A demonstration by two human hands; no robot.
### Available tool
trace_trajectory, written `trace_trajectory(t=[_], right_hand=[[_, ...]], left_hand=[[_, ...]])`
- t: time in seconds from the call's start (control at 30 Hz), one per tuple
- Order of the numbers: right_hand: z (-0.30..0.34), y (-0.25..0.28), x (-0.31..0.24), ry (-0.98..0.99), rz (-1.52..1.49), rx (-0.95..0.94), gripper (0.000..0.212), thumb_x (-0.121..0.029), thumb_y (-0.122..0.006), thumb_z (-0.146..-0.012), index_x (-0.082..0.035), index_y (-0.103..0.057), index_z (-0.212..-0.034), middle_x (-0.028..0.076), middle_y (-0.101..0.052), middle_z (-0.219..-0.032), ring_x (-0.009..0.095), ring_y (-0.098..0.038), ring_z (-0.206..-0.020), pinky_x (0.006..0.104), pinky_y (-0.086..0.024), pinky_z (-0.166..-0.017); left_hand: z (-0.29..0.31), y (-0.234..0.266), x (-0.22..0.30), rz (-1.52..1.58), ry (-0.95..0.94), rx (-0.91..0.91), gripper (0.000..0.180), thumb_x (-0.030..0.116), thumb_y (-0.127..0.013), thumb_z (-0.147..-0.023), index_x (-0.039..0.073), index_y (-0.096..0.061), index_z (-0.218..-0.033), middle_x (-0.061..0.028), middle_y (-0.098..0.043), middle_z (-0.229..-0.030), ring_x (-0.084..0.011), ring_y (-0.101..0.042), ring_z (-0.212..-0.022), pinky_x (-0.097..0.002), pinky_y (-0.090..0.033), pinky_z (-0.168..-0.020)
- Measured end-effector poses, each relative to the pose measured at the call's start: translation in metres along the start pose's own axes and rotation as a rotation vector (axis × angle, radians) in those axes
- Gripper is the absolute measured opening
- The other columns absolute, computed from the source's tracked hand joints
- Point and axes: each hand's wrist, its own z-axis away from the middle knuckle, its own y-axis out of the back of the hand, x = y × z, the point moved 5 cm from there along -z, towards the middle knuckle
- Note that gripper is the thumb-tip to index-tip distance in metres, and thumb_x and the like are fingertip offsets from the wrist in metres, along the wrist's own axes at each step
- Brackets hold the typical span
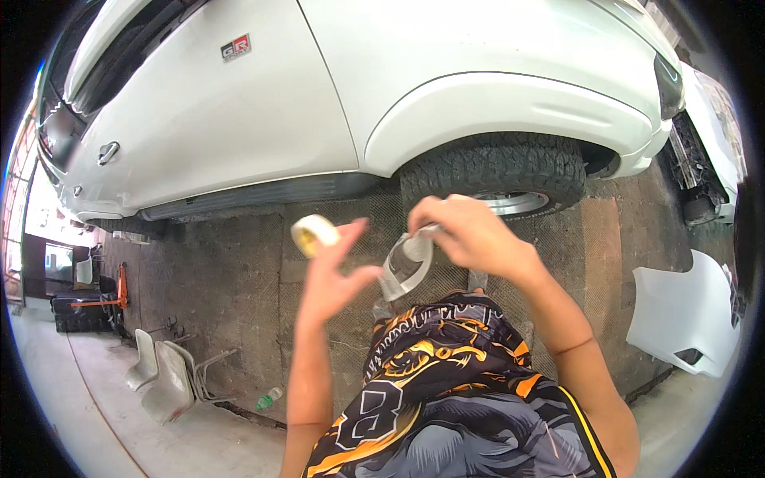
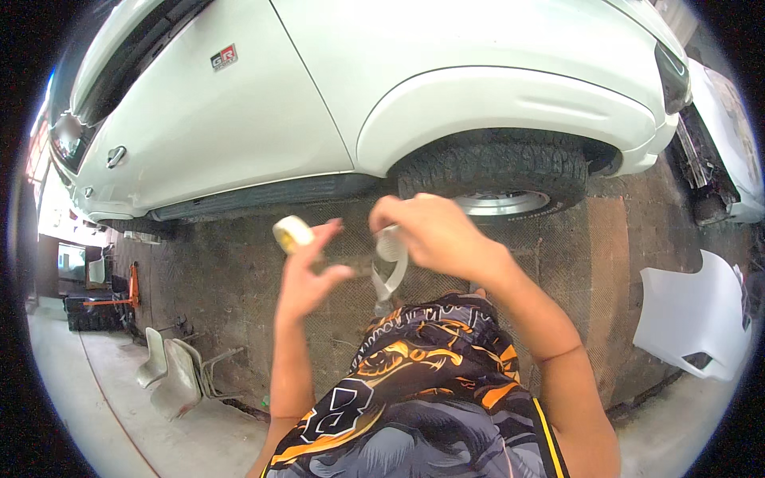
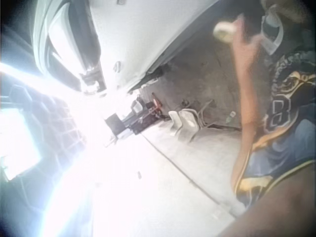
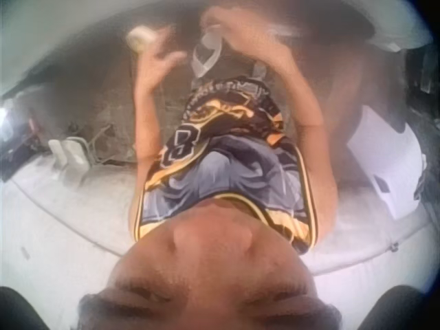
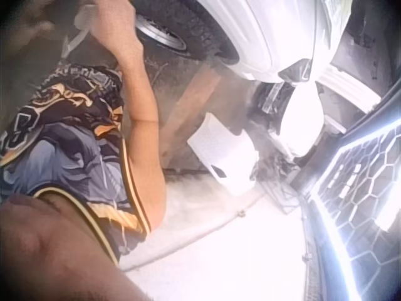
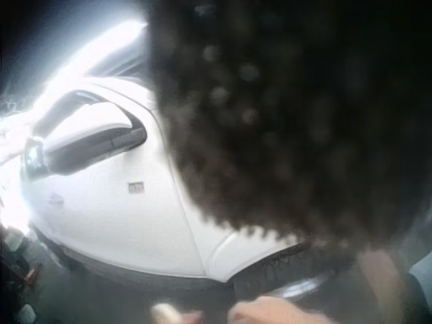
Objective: The person sits on the floor and uses masking tape to secure newspaper strips around a car tire rim. They then stand, retrieve additional newspaper, and tape it to the front fender and side mirror of a white car.
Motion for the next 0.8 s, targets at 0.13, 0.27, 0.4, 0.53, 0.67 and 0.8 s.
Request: trace_trajectory(t=[0.13,0.27,0.4,0.53,0.67,0.8], right_hand=[[-0.023,0.005,-0.033,0.205,0.042,0.278,0.039,-0.01,-0.075,-0.082,-0.008,-0.06,-0.118,0.013,-0.069,-0.118,0.034,-0.064,-0.11,0.0426,-0.049,-0.094],[-0.009,0.011,-0.015,-0.064,-0.273,0.579,0.077,-0.017,-0.089,-0.074,-0.003,-0.05,-0.14,0.016,-0.059,-0.14,0.028,-0.054,-0.132,0.0418,-0.041,-0.112],[-0.01,-0.017,0.006,-0.221,-0.759,0.459,0.065,-0.015,-0.087,-0.081,0.0,-0.055,-0.135,0.013,-0.066,-0.128,0.021,-0.061,-0.121,0.0385,-0.045,-0.107],[-0.014,-0.02,0.009,-0.223,-0.926,0.512,0.028,-0.014,-0.081,-0.088,0.002,-0.072,-0.108,0.005,-0.075,-0.098,0.01,-0.066,-0.091,0.0283,-0.054,-0.081],[-0.014,-0.016,0.005,-0.298,-1.056,0.424,0.021,-0.012,-0.076,-0.092,0.002,-0.074,-0.107,0.005,-0.075,-0.094,0.008,-0.067,-0.086,0.0273,-0.055,-0.079],[-0.016,-0.016,-0.002,-0.316,-0.949,0.317,0.021,-0.01,-0.074,-0.093,0.003,-0.073,-0.11,0.006,-0.076,-0.098,0.01,-0.068,-0.091,0.0274,-0.056,-0.082]], left_hand=[[-0.034,-0.028,0.041,0.229,0.073,0.133,0.029,0.011,-0.079,-0.086,0.001,-0.073,-0.112,-0.007,-0.068,-0.114,-0.019,-0.061,-0.103,-0.0336,-0.048,-0.092],[-0.041,-0.019,0.034,0.56,0.166,0.227,0.024,0.009,-0.076,-0.091,-0.002,-0.074,-0.112,-0.0028,-0.071,-0.112,-0.0112,-0.063,-0.099,-0.0289,-0.05,-0.089],[-0.042,-0.019,0.031,0.603,0.201,0.187,0.026,0.009,-0.078,-0.09,-0.003,-0.074,-0.113,-0.004,-0.072,-0.111,-0.0119,-0.064,-0.101,-0.0299,-0.051,-0.09],[-0.045,-0.028,0.039,0.602,0.182,0.148,0.029,0.009,-0.078,-0.089,-0.003,-0.072,-0.115,-0.006,-0.074,-0.106,-0.0132,-0.067,-0.097,-0.0311,-0.052,-0.09],[-0.047,-0.029,0.049,0.647,0.184,0.121,0.028,0.006,-0.078,-0.089,-0.002,-0.073,-0.116,-0.0035,-0.069,-0.11,-0.0134,-0.063,-0.102,-0.0302,-0.049,-0.092],[-0.047,-0.009,0.067,0.621,-0.028,0.279,0.032,0.01,-0.077,-0.089,-0.004,-0.07,-0.117,-0.0067,-0.066,-0.116,-0.0158,-0.06,-0.109,-0.0314,-0.046,-0.095]])
